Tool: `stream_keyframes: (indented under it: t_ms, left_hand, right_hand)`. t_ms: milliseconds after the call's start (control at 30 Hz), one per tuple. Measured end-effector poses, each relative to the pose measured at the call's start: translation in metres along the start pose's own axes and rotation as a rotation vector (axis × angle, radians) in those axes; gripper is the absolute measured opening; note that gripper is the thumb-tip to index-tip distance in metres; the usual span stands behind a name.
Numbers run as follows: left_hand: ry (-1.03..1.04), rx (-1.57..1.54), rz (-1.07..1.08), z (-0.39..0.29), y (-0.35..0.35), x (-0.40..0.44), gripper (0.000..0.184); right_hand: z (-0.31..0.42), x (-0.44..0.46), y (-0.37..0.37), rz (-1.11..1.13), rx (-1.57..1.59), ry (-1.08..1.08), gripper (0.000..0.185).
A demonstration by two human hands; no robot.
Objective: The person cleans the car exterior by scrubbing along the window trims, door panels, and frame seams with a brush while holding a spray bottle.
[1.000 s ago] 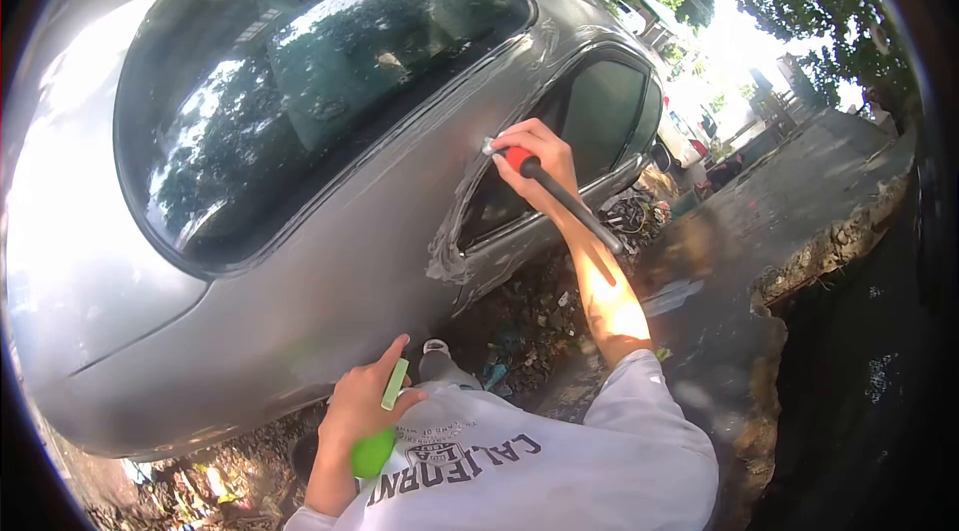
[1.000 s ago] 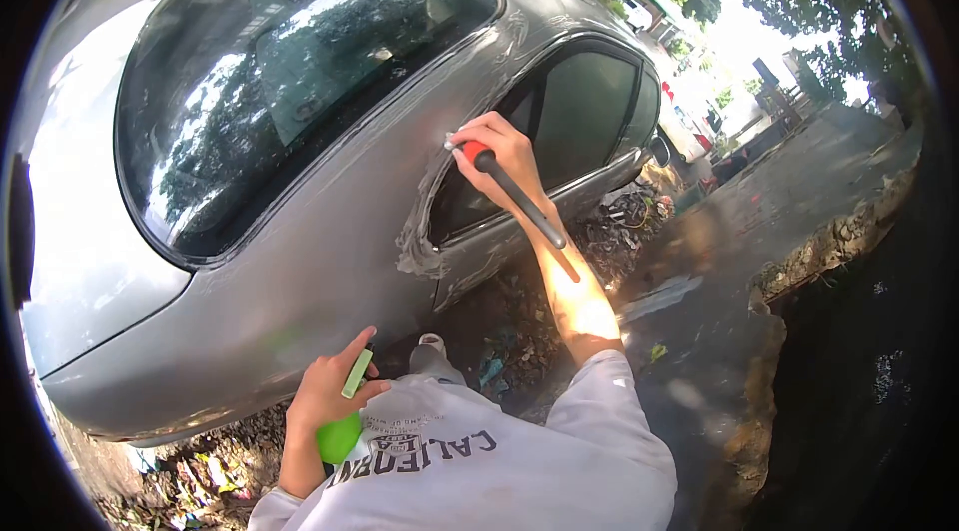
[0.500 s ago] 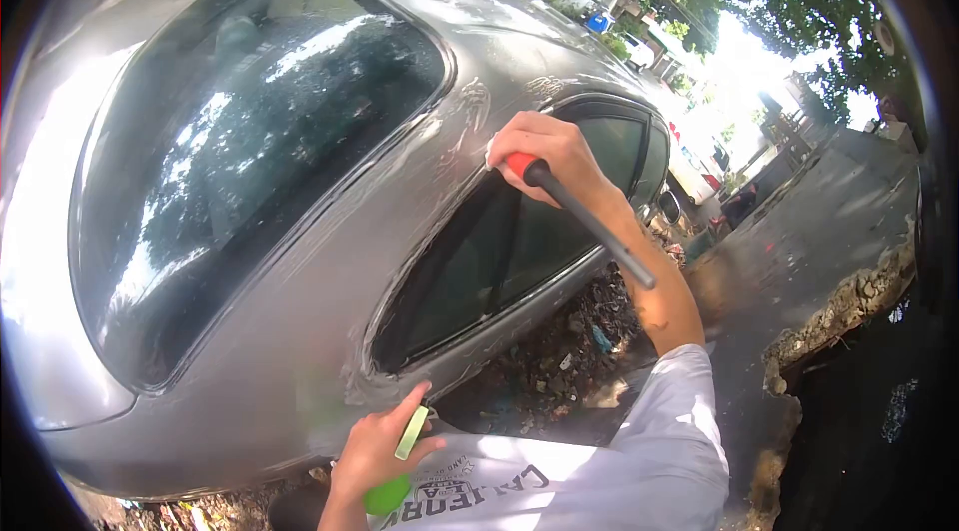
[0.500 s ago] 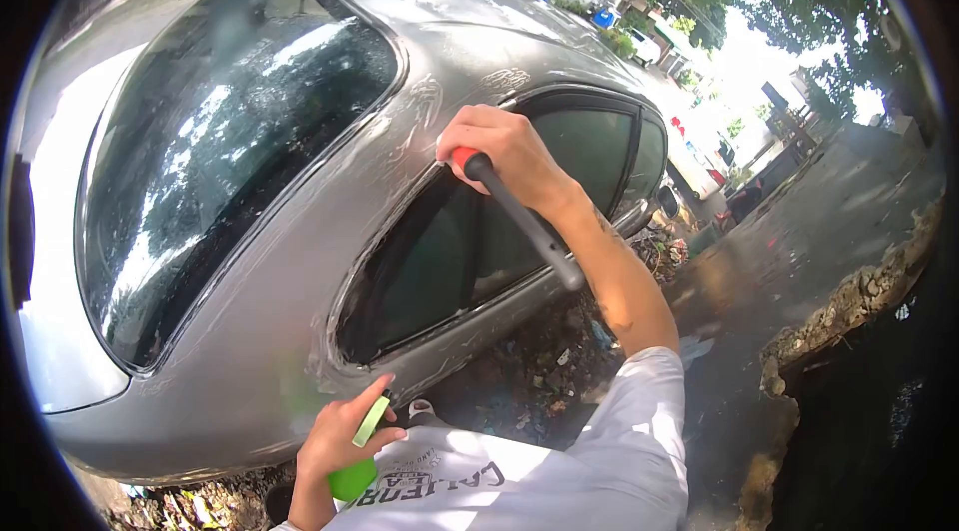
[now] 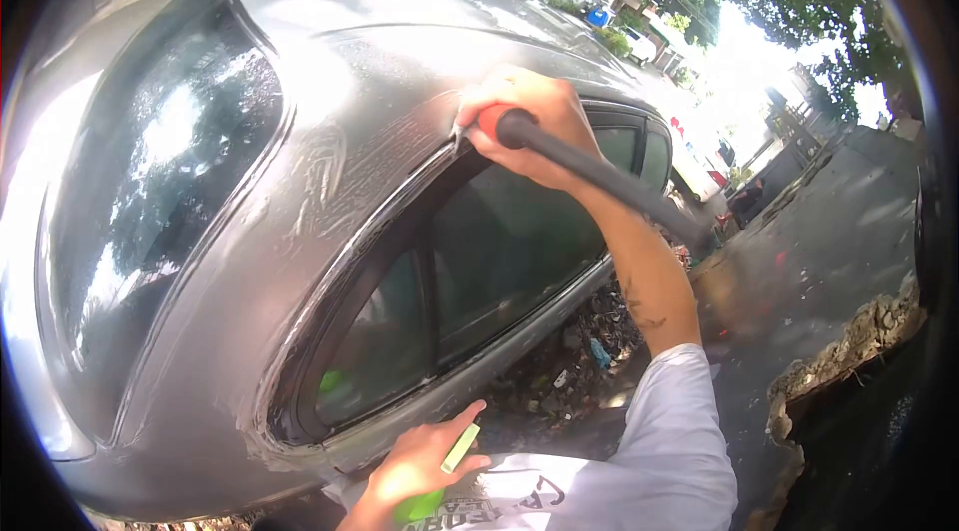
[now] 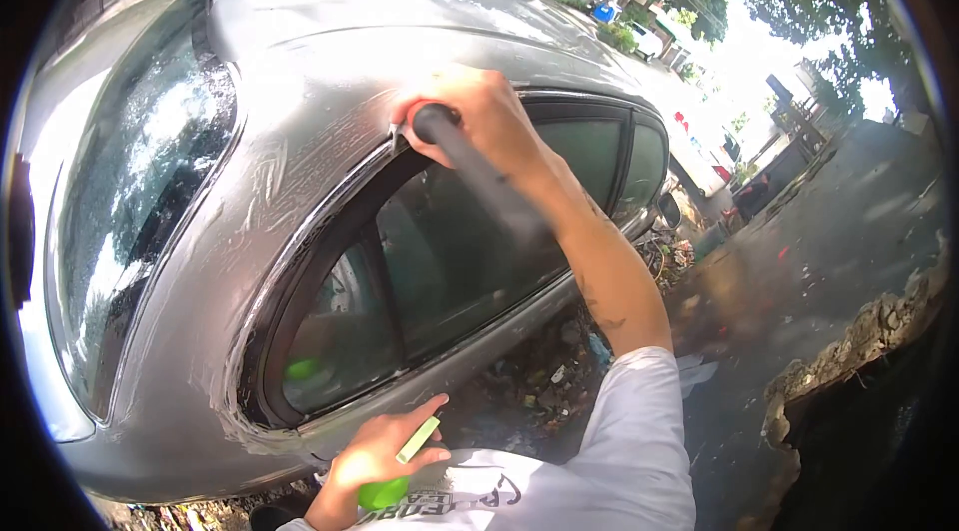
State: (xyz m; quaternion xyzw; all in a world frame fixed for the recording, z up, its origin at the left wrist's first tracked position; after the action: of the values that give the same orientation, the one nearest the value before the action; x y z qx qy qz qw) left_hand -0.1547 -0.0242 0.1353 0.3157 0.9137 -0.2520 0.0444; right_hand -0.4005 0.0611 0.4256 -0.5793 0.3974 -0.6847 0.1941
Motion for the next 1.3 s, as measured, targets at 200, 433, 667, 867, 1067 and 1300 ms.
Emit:
stream_keyframes:
  t_ms: [200,433,667,867,1067,1300]
  left_hand:
    - [-0.081,-0.097,-0.03,0.001,-0.005,-0.007,0.085]
    - [0.075,-0.033,-0.042,-0.007,-0.007,-0.009,0.083]
    - [0.021,-0.181,-0.06,0.033,-0.015,-0.05,0.085]
    - [0.12,-0.105,0.066,0.034,-0.001,-0.051,0.085]
    - [0.074,-0.034,0.154,0.042,0.012,-0.052,0.084]
    - [0.072,-0.103,0.242,0.029,-0.013,-0.034,0.087]
  right_hand:
    - [-0.112,-0.058,-0.057,-0.161,-0.036,0.287,0.008]
    - [0.009,0.007,0.002,0.073,0.03,-0.008,0.013]
    - [-0.049,-0.021,-0.024,-0.007,-0.072,0.228,0.01]
    - [-0.011,-0.006,-0.007,0.18,-0.207,0.27,0.009]
    - [0.009,0.006,-0.004,0.124,-0.2,0.219,0.032]
    - [0.013,0.002,0.006,0.025,0.013,0.377,0.033]
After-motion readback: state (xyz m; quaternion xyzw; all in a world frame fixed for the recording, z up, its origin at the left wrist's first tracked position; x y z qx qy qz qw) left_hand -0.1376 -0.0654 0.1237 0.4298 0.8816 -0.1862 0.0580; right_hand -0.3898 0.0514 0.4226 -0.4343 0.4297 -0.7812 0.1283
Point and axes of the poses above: each hand's wrist, its own x-axis towards the middle knuckle, its own y-axis out of the palm, z = x × y, the point moved 8 cm from there along x, towards the middle knuckle, and after that the axes turned 9 degrees about -y, right-handed, at the moved point
